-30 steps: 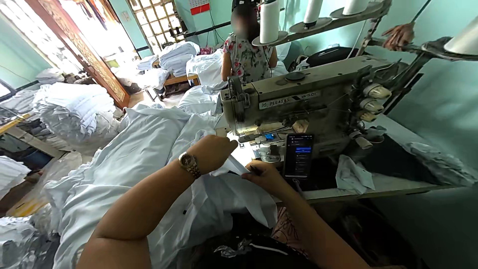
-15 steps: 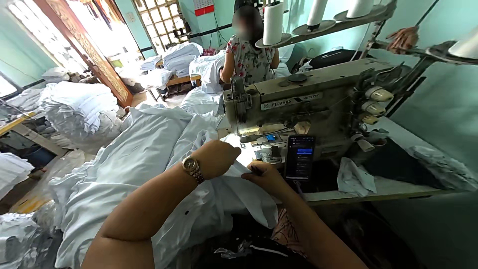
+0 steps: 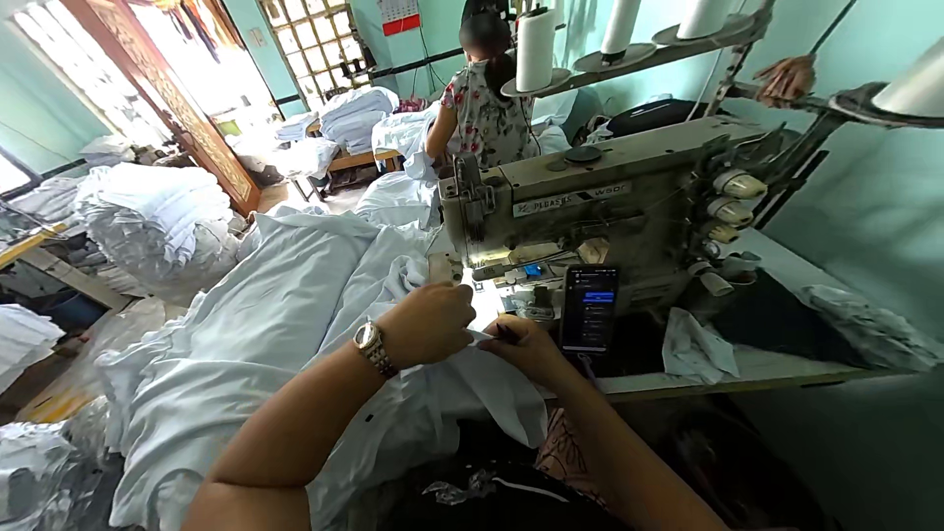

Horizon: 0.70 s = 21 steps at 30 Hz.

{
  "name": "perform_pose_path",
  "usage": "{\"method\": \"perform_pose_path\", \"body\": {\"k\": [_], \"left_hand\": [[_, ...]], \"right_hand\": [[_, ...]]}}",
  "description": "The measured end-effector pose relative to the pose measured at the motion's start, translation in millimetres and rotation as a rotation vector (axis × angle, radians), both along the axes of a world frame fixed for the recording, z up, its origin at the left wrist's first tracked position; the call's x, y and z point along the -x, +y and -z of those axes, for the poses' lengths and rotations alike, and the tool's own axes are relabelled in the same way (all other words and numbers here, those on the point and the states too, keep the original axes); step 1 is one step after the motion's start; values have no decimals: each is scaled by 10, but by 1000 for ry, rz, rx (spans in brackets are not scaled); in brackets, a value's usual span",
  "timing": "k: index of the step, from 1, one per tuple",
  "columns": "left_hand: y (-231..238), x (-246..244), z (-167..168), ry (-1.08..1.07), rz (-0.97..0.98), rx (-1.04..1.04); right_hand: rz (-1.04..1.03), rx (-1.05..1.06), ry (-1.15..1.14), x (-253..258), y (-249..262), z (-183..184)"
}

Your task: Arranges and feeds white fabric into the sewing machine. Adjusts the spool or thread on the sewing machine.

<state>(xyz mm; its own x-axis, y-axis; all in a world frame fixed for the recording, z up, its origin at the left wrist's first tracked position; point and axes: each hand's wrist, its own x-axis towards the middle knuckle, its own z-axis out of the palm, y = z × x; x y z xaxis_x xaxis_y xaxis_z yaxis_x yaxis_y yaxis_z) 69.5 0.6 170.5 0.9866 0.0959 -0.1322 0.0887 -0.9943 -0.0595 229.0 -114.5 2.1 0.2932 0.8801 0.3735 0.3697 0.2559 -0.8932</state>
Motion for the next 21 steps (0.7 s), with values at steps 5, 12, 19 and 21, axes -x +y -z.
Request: {"method": "perform_pose_path", "body": {"k": [5,12,19,21], "left_hand": [[164,61,496,-276,-60,66],[420,-9,790,-334,-17,-26],[622,-107,941,-319,79,-3],[654,-107,981,-324,95,-12]], "right_hand": [[28,-25,-31,40,-104,19],[179,-82,-175,51,-114,38],[245,-68,-424,2,-40,55],[266,-73,-470,9,-31,63]]}}
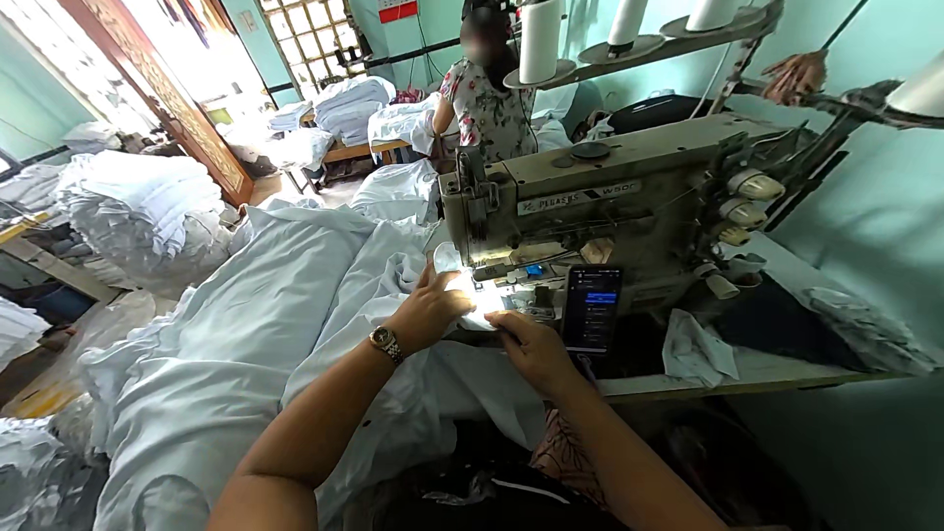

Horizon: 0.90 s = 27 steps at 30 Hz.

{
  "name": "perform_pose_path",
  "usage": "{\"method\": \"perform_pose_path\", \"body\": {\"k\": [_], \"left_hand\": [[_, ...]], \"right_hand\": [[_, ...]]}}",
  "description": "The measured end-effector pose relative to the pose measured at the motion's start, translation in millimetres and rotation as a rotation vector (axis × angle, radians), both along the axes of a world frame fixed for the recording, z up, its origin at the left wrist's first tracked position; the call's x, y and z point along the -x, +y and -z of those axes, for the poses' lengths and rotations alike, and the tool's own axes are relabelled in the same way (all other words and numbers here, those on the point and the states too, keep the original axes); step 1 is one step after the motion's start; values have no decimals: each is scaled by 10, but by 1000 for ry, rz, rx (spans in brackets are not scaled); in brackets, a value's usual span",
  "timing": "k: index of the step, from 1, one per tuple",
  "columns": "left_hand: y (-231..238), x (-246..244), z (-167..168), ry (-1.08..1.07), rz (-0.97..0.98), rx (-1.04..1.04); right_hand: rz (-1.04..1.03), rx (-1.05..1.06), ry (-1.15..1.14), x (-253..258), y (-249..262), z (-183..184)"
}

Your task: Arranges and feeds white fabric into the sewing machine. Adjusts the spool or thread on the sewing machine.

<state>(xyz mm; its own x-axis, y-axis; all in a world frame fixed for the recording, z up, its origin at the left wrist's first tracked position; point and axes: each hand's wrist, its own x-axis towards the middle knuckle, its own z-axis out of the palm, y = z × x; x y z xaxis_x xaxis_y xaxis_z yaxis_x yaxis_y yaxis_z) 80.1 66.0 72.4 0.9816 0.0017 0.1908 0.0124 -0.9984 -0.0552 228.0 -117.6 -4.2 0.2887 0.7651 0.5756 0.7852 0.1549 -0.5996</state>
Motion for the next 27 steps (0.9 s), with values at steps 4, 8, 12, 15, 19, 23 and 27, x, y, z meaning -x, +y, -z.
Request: {"method": "perform_pose_path", "body": {"k": [4,8,12,15,19,23,27], "left_hand": [[71,-51,-14,36,-35,-29],[84,-102,-73,80,-88,-6],[131,-149,-61,55,-124,-30],[179,-181,-13,-14,-105,-52],[170,-181,-14,-13,-111,-51],[163,-174,4,-20,-125,16],[169,-182,-5,5,-144,11]], "right_hand": [[56,29,-77,-18,87,-17],[98,66,-130,-11,130,-62],[126,94,-148,-4,178,-74],[107,115,-162,-20,187,-59],[11,29,-96,-30,82,-37],[-95,-126,8,22,-83,54],[-90,-30,78,158,-114,396]]}}
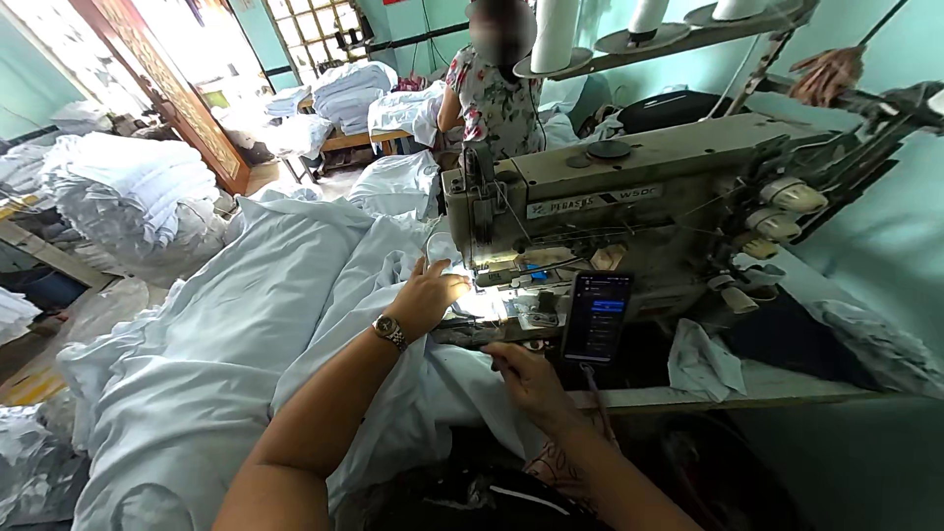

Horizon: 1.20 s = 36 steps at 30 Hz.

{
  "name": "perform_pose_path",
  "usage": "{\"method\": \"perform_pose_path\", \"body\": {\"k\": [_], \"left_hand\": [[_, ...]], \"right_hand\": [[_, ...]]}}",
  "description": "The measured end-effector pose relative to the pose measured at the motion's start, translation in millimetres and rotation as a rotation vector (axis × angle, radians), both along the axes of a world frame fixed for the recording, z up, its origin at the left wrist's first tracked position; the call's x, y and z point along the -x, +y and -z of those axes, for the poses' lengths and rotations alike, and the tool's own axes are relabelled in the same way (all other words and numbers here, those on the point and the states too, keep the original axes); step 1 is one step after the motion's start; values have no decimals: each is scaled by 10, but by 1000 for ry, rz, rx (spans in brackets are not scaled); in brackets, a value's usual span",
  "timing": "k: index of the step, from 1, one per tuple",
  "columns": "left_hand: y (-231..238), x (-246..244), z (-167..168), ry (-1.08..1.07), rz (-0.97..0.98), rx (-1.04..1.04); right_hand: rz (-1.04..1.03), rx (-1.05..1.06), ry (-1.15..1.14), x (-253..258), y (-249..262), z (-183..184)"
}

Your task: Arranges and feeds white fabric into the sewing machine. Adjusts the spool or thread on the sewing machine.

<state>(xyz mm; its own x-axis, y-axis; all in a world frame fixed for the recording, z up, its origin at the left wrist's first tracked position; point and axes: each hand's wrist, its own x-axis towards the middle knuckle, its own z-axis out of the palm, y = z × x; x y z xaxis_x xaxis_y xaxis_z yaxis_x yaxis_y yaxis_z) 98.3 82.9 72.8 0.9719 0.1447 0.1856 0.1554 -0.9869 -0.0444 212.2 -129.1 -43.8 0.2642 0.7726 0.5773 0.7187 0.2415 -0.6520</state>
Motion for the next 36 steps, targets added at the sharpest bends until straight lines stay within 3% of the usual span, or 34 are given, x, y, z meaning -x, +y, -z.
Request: {"method": "perform_pose_path", "body": {"k": [4,14,18,22,23,25,27,29,32,34,36], "left_hand": [[7,-24,-8,22,-14,8],[274,-260,44,-126,94,43],[624,-290,-88,-26,-85,85],[884,125,-48,-405,-318,134],[748,267,-71,-459,-392,200],[283,592,-125,-466,-503,522],[-155,887,2,-333,-426,974],[-533,1039,355,-154,-296,1133],[-865,1044,805,-142,-165,744],[-939,1043,730,-97,-136,456],[-984,1076,590,-47,-98,338]], "right_hand": [[43,28,-173,114,79,340],[116,0,-178,122,112,377],[118,13,-132,145,85,382],[130,72,-95,135,89,325],[124,98,-88,137,78,316],[121,101,-77,136,72,318],[149,63,-83,110,108,320],[182,13,-80,116,138,269],[232,-96,-147,170,272,96],[262,-130,-187,220,395,-49],[268,-144,-224,249,466,-119]]}}
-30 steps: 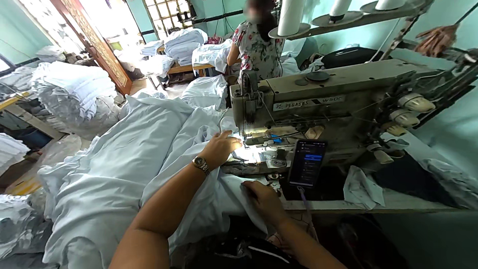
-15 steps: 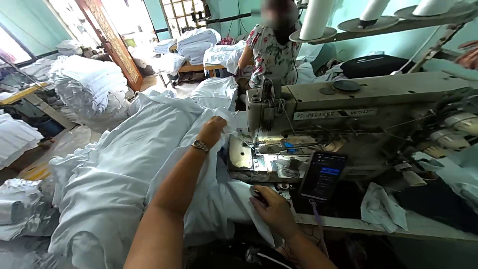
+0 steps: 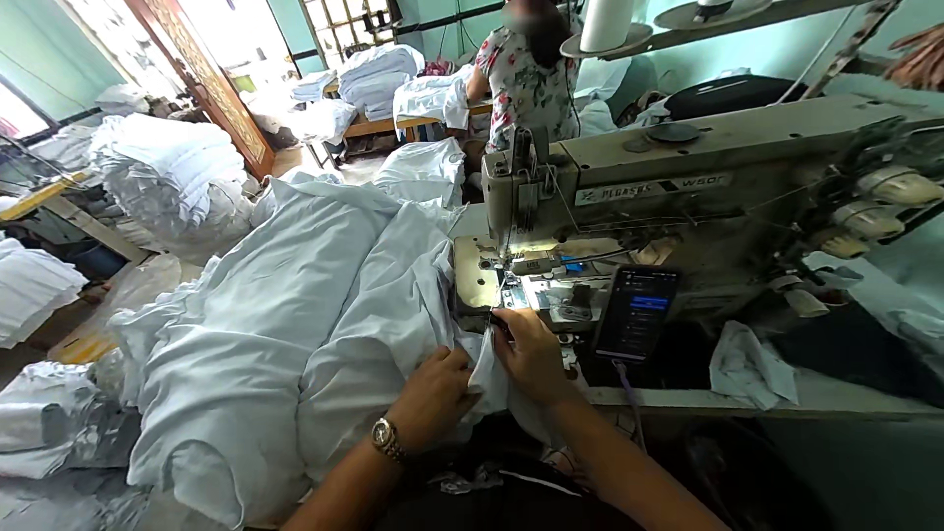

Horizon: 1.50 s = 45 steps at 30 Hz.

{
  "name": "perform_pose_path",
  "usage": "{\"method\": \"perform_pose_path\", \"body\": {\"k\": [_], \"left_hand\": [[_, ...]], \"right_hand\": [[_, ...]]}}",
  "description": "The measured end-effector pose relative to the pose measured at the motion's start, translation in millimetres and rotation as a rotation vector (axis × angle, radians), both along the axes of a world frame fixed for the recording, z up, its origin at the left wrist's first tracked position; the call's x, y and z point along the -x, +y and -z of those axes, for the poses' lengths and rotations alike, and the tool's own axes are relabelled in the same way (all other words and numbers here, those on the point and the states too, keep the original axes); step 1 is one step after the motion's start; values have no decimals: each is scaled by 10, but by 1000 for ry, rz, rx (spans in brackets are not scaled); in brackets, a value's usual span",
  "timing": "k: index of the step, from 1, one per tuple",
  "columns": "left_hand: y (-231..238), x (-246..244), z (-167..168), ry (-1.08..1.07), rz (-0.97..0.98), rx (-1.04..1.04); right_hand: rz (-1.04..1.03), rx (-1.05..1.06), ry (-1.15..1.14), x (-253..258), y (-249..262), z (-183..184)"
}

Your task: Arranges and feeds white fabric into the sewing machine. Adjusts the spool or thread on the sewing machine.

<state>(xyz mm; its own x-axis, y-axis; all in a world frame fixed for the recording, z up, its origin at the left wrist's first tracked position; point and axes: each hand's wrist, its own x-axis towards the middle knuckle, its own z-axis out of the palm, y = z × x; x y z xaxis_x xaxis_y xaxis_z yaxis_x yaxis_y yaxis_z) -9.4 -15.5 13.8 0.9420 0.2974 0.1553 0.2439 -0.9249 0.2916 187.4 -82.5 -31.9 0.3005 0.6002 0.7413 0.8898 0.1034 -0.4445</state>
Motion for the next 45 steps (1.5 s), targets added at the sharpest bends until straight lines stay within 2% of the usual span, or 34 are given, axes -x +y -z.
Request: {"method": "perform_pose_path", "body": {"k": [3,4,5,6,7,8,9,11,12,13,14,16,17,19,21,23,25,26,28,31,32,33,35,36,38,40,42,44,45], "left_hand": [[120,94,-295,91,190,198],[234,161,-443,91,223,292],[374,296,-634,41,170,371],[532,512,-862,-75,-11,426],[707,777,-1088,-261,-308,408],[935,1064,-1293,-511,-601,311],[1214,1386,-1485,-777,-766,186],[1571,2065,-1779,-1210,-863,-23],[1515,2200,-1891,-1369,-908,-113],[1360,2175,-1949,-1443,-916,-163],[1136,2054,-1923,-1388,-905,-178],[698,1660,-1659,-1037,-842,-161],[590,1435,-1425,-866,-777,-160],[504,1003,-840,-606,-574,-123],[406,570,-350,-409,-417,39],[412,194,-67,-251,-329,176],[531,-43,38,-70,-332,173],[597,-103,20,-38,-347,153],[674,-134,-133,-180,-380,62],[872,-202,-218,-621,-421,-148],[962,-239,-134,-657,-439,-152],[1052,-274,2,-604,-475,-121],[1163,-316,256,-268,-561,10],[1147,-338,262,-89,-578,96],[1041,-321,211,-11,-590,209],[792,-146,146,-134,-586,303],[380,53,147,-399,-501,390],[-128,128,212,-620,-331,650],[-338,126,216,-628,-246,805]], "right_hand": [[-25,-31,36,-16,-12,-40],[-36,-26,72,-30,-36,-56],[-48,-11,110,-39,-71,-58],[-57,10,139,-48,-113,-49],[-60,32,167,-58,-155,-43],[-60,52,193,-66,-200,-45],[-56,72,209,-68,-254,-47],[-32,156,215,-59,-347,-40],[-9,231,213,-54,-364,-27],[8,336,217,-52,-373,-20],[10,463,224,-55,-370,-22],[-40,690,230,-57,-308,-52],[-73,739,215,-43,-275,-68],[-178,648,203,3,-255,-97],[-342,598,244,55,-275,-222],[-560,573,369,99,-301,-415],[-759,471,568,137,-355,-590],[-791,404,658,137,-378,-642],[-753,353,783,61,-422,-653],[-578,559,843,-75,-432,-502],[-541,613,869,-74,-429,-419],[-532,630,917,-68,-426,-335],[-529,565,1046,-82,-420,-200],[-508,530,1111,-100,-428,-147],[-488,512,1186,-142,-477,-70],[-518,486,1198,-139,-556,-50],[-573,398,1248,-45,-572,-122],[-615,343,1269,131,-526,-239],[-648,351,1245,226,-477,-292]]}}
